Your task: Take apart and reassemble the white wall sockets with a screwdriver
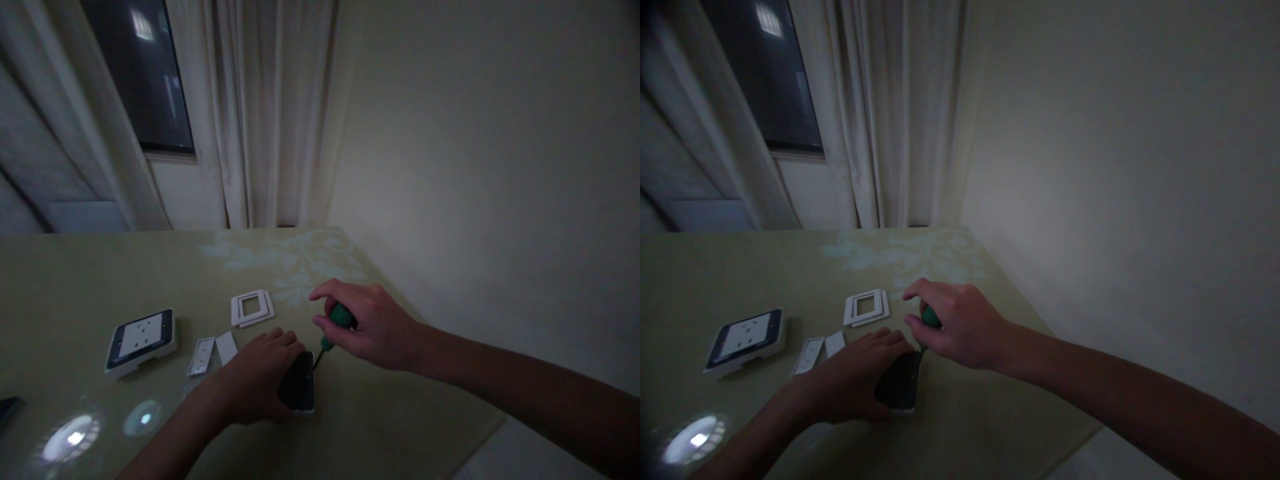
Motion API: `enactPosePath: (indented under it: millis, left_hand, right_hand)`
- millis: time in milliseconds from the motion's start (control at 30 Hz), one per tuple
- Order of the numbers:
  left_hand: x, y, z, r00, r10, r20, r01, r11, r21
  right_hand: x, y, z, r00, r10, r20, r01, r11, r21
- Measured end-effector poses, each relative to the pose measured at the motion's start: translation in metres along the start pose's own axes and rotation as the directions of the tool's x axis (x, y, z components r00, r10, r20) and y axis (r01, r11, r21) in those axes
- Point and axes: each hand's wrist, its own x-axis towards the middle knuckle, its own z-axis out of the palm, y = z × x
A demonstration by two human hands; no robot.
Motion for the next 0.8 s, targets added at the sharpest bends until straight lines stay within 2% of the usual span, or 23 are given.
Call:
enactPosePath:
  millis: [133, 200, 233, 267, 300, 333, 367, 433, 500, 567, 633, 700, 800]
  left_hand:
    - [-0.002, 0.006, 0.000, 1.000, -0.013, -0.007, 0.014, 0.999, 0.031]
    - [-0.002, 0.011, 0.002, 0.999, -0.044, 0.004, 0.043, 0.997, 0.061]
    - [-0.002, 0.014, 0.003, 0.998, -0.062, 0.015, 0.061, 0.995, 0.076]
    - [-0.003, 0.017, 0.004, 0.996, -0.082, 0.030, 0.079, 0.993, 0.092]
    - [-0.003, 0.020, 0.005, 0.994, -0.102, 0.044, 0.096, 0.990, 0.106]
    - [-0.003, 0.021, 0.006, 0.991, -0.119, 0.057, 0.112, 0.987, 0.118]
    - [-0.003, 0.022, 0.007, 0.989, -0.131, 0.065, 0.123, 0.984, 0.126]
    - [-0.002, 0.020, 0.007, 0.989, -0.131, 0.071, 0.122, 0.986, 0.117]
    - [-0.002, 0.015, 0.007, 0.992, -0.105, 0.067, 0.101, 0.992, 0.070]
    - [-0.001, 0.009, 0.006, 0.995, -0.081, 0.055, 0.080, 0.997, 0.007]
    - [-0.001, 0.004, 0.006, 0.996, -0.071, 0.046, 0.073, 0.996, -0.051]
    - [-0.001, 0.002, 0.005, 0.997, -0.063, 0.044, 0.068, 0.992, -0.104]
    - [-0.001, 0.003, 0.005, 0.994, -0.098, 0.053, 0.104, 0.986, -0.127]
  right_hand:
    - [-0.004, 0.001, -0.007, 0.998, 0.048, -0.047, -0.046, 0.998, 0.032]
    - [-0.009, 0.009, -0.008, 0.983, 0.129, -0.130, -0.119, 0.990, 0.080]
    - [-0.013, 0.015, -0.008, 0.956, 0.209, -0.204, -0.181, 0.972, 0.148]
    - [-0.017, 0.023, -0.006, 0.905, 0.316, -0.287, -0.250, 0.937, 0.243]
    - [-0.021, 0.033, -0.003, 0.809, 0.460, -0.365, -0.314, 0.864, 0.393]
    - [-0.026, 0.044, 0.001, 0.656, 0.616, -0.436, -0.324, 0.752, 0.574]
    - [-0.031, 0.056, 0.007, 0.570, 0.676, -0.467, -0.313, 0.704, 0.637]
    - [-0.039, 0.078, 0.024, 0.454, 0.753, -0.476, -0.287, 0.629, 0.723]
    - [-0.044, 0.097, 0.045, 0.372, 0.823, -0.429, -0.245, 0.533, 0.810]
    - [-0.047, 0.108, 0.066, 0.349, 0.873, -0.340, -0.206, 0.426, 0.881]
    - [-0.047, 0.113, 0.085, 0.361, 0.899, -0.247, -0.175, 0.325, 0.929]
    - [-0.047, 0.113, 0.100, 0.391, 0.905, -0.165, -0.151, 0.240, 0.959]
    - [-0.048, 0.109, 0.112, 0.462, 0.886, -0.041, -0.154, 0.125, 0.980]
